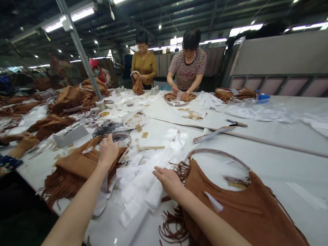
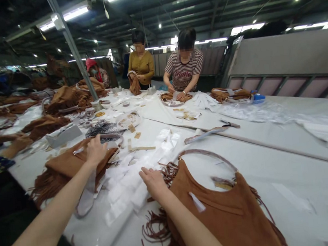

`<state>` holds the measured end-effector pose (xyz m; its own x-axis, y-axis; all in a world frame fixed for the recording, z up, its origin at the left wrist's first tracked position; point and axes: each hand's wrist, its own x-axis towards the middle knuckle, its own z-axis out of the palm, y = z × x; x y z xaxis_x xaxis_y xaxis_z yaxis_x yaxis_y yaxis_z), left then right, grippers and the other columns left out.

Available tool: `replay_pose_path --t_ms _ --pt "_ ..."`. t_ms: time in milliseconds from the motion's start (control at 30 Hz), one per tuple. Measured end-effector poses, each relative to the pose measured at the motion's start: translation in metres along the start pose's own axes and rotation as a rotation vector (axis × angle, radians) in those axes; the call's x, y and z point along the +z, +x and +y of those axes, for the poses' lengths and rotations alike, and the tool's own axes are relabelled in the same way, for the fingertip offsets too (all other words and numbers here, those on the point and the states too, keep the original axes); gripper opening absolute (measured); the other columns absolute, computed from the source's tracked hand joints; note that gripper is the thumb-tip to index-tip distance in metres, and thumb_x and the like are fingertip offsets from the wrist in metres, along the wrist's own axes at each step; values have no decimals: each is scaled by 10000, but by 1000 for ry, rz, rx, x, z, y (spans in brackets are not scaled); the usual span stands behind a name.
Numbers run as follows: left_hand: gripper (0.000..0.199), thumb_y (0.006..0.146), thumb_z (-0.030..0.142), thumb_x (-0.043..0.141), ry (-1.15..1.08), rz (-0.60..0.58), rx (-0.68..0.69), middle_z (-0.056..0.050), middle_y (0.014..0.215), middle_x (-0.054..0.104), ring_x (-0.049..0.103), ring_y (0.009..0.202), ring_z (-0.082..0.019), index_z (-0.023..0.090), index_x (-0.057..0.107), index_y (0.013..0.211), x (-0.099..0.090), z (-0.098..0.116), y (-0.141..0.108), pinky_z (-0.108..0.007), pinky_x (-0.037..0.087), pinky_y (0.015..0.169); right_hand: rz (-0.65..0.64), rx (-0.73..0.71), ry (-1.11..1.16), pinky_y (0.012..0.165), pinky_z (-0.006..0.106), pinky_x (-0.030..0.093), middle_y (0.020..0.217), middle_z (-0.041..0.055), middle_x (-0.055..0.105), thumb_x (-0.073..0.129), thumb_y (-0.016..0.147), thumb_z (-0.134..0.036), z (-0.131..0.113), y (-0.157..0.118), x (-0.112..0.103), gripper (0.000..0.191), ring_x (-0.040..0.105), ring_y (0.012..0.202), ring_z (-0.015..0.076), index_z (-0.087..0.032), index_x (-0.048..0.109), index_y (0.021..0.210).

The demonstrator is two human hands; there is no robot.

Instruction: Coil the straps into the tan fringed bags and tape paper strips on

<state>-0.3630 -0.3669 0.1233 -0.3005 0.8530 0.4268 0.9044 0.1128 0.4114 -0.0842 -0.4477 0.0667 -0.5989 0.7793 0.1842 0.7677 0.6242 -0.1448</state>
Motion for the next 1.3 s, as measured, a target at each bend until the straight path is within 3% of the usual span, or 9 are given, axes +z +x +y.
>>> replay_pose_path --t_ms 167,333,533,667,767,867,967,1067,1300 --pt "467 856 450 493 -382 -435 248 -86 999 668 627 927 -214 160 532 1221 45 25 -75 -345 476 858 -15 -115 -56 795 351 400 827 75 667 543 866 -127 16 48 26 131 556 887 215 -175 659 831" --pt "743 666 477 725 -508 -477 307 -98 1238 589 531 1155 -278 231 477 1320 38 33 -115 -457 374 1031 56 -68 -11 870 373 369 874 73 673 513 921 -272 16 44 22 188 542 972 212 -182 655 836" --pt "756 762 594 604 -1248 -387 -183 -117 1306 535 507 1215 -264 243 357 1384 2 28 -101 -472 394 1032 522 406 762 586 238 422 694 8 632 359 957 -371 -4 13 -26 343 546 596 128 -174 640 946" --pt "660 791 628 555 -1460 -381 -318 -131 1260 569 529 1187 -242 188 483 1278 -11 40 -101 -417 403 1027 489 396 848 553 230 397 646 -4 632 518 858 -415 -2 -3 -65 307 536 592 134 -169 683 779" --pt "795 709 577 684 -1411 -614 -67 -126 1261 573 527 1181 -237 199 411 1353 -21 72 -104 -375 406 1008 405 231 705 582 223 389 667 -10 658 556 850 -366 -1 -7 -97 243 546 600 126 -184 697 775" --pt "837 628 449 789 -1242 -1071 142 -99 1010 678 636 913 -205 153 440 1329 -33 102 -108 -320 492 820 417 150 446 617 228 384 744 9 686 510 897 -332 5 -17 -135 238 566 626 127 -190 694 847" --pt "518 670 425 756 -1086 -1355 148 -22 651 639 586 561 -120 89 617 1039 -48 103 -123 -240 473 584 465 235 -36 666 269 361 834 54 689 474 918 -263 29 -55 -172 222 572 706 161 -180 679 937" --pt "436 751 513 658 -1074 -1381 41 11 553 574 491 432 -73 106 615 900 -62 80 -160 -193 399 462 372 193 -418 737 320 321 887 68 666 520 872 -177 54 -123 -189 176 540 830 198 -212 692 877" --pt "375 878 489 536 -877 -1555 262 -15 799 628 598 675 -124 126 609 942 -85 59 -305 -253 503 608 345 489 -531 628 297 332 669 48 652 461 903 -207 36 -255 -155 251 548 653 171 -204 696 991"
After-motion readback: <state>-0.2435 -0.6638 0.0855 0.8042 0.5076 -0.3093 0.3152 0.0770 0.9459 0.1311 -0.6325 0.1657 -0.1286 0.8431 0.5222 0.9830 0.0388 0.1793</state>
